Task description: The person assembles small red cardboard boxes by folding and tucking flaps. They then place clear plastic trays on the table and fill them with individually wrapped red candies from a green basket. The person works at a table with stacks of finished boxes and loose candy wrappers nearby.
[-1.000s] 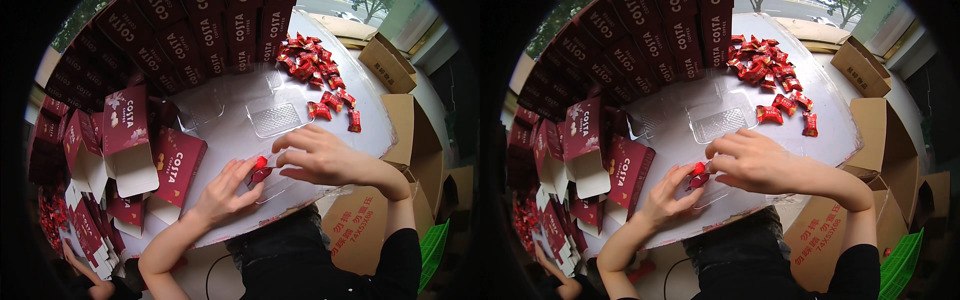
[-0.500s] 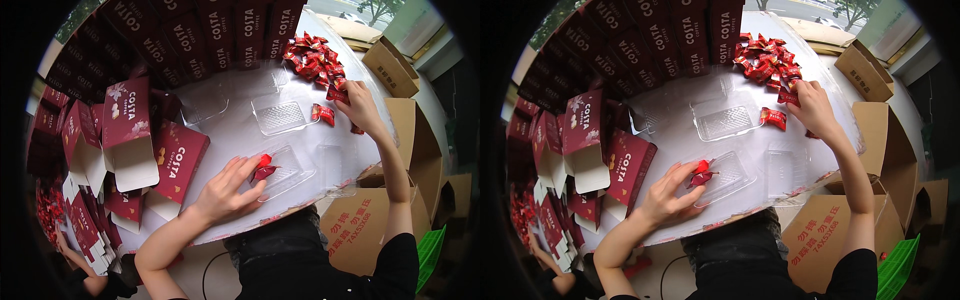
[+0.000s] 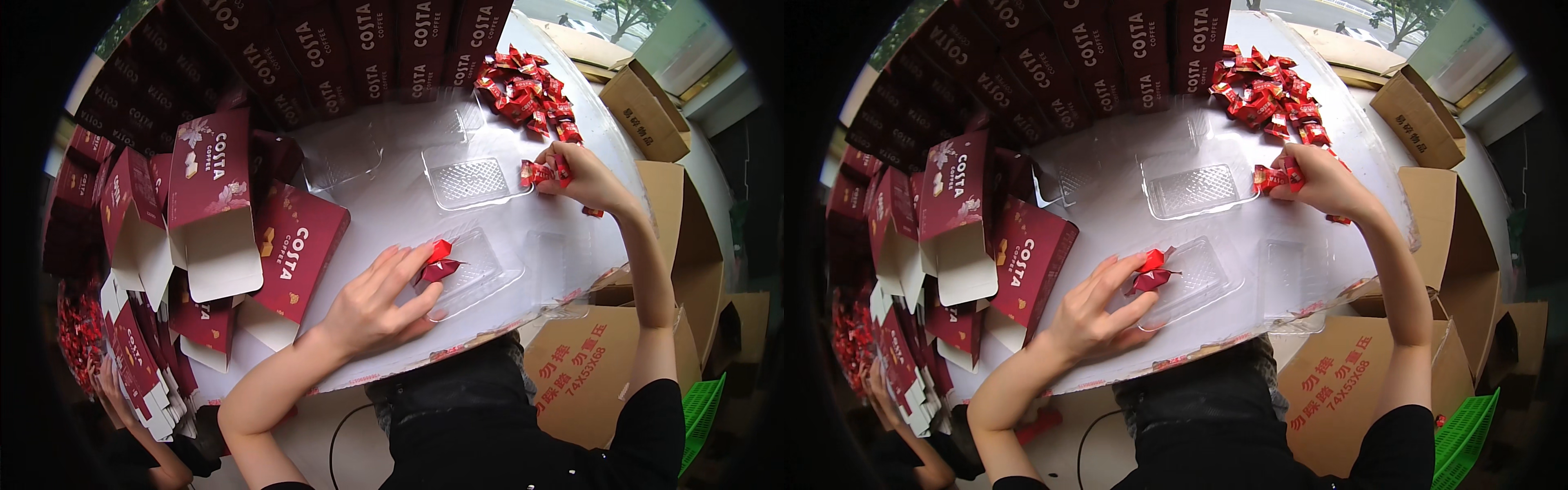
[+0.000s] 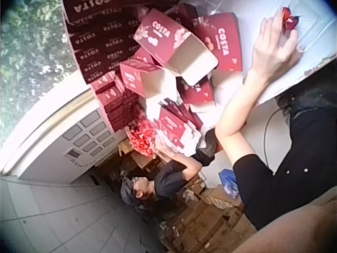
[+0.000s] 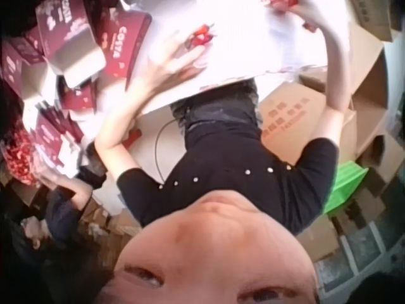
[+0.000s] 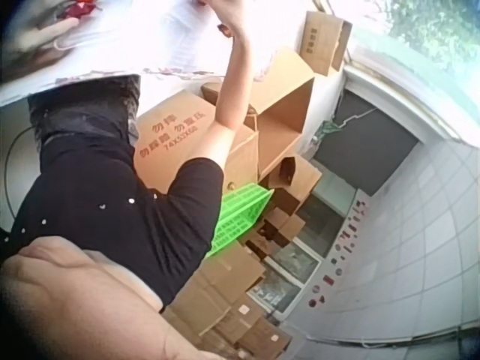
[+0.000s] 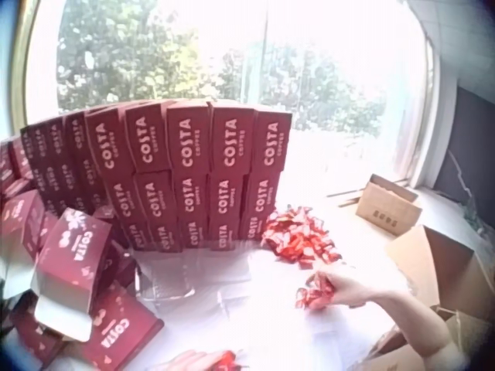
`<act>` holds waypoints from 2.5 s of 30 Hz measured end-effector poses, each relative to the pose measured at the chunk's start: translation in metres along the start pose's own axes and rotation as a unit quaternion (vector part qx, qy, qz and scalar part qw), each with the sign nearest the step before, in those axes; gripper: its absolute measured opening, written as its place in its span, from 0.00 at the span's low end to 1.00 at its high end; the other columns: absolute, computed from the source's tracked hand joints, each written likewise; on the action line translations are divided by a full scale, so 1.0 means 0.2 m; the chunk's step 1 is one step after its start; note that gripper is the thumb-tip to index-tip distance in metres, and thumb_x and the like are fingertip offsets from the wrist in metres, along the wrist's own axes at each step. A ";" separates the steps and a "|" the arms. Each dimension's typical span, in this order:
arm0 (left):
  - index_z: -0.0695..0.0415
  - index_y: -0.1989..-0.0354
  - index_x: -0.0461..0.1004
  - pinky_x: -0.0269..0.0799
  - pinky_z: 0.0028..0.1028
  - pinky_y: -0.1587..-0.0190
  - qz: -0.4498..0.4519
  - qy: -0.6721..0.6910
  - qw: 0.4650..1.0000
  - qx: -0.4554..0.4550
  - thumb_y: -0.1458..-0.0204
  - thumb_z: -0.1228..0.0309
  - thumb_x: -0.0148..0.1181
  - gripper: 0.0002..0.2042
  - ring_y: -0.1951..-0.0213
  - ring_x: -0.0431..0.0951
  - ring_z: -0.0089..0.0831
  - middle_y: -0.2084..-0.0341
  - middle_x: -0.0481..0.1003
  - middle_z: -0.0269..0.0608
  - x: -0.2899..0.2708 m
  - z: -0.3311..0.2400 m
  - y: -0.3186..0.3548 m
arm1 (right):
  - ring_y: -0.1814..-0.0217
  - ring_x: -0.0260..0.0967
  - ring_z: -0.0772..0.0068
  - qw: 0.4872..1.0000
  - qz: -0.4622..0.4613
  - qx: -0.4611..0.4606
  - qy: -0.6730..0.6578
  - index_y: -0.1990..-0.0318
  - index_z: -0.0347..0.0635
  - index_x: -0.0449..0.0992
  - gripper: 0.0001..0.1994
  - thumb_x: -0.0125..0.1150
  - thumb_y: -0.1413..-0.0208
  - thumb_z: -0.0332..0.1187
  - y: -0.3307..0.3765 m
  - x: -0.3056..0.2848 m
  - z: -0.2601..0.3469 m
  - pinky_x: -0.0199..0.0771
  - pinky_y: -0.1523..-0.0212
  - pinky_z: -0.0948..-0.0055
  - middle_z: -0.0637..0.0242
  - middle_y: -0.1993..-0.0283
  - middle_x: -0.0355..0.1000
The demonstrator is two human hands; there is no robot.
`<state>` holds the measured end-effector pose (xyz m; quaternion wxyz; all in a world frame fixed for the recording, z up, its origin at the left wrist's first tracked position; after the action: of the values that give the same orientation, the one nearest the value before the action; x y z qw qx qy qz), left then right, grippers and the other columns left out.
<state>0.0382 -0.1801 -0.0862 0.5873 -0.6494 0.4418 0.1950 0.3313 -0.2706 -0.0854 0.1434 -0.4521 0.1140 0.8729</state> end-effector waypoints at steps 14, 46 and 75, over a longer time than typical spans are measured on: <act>0.53 0.59 0.73 0.75 0.40 0.49 0.011 0.009 1.000 -0.011 0.58 0.60 0.68 0.19 0.56 0.77 0.44 0.47 0.69 0.53 0.01 0.01 0.01 | 0.60 0.71 0.64 0.929 0.135 -0.333 -0.093 0.69 0.35 0.70 0.11 0.65 0.61 0.16 0.26 0.14 0.77 0.77 0.65 0.70 0.61 0.58 0.71; 0.37 0.57 0.73 0.78 0.33 0.56 -0.038 -0.058 0.997 0.023 0.55 0.71 0.60 0.16 0.61 0.78 0.41 0.48 0.68 0.51 0.04 0.02 0.03 | 0.61 0.68 0.53 0.951 0.152 -0.260 -0.064 0.45 0.34 0.62 0.20 0.57 0.44 0.26 0.23 0.29 0.74 0.71 0.58 0.63 0.53 0.54 0.59; 0.36 0.51 0.75 0.75 0.37 0.54 0.000 -0.007 1.000 0.013 0.55 0.70 0.62 0.20 0.59 0.75 0.43 0.46 0.70 0.40 0.03 0.00 0.00 | 0.62 0.74 0.55 0.972 0.049 -0.211 -0.095 0.59 0.38 0.74 0.07 0.59 0.45 0.25 0.26 0.23 0.70 0.74 0.62 0.64 0.57 0.63 0.75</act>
<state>0.0418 -0.1816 -0.0900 0.5986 -0.6404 0.4404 0.1939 0.1820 -0.2668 -0.0412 0.0120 -0.3813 -0.0648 0.9221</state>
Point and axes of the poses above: each hand's wrist, its own y-axis away from the middle knuckle, its own x-axis out of the palm, z = x × y, the point moved 7 cm from there along -y, towards the middle knuckle
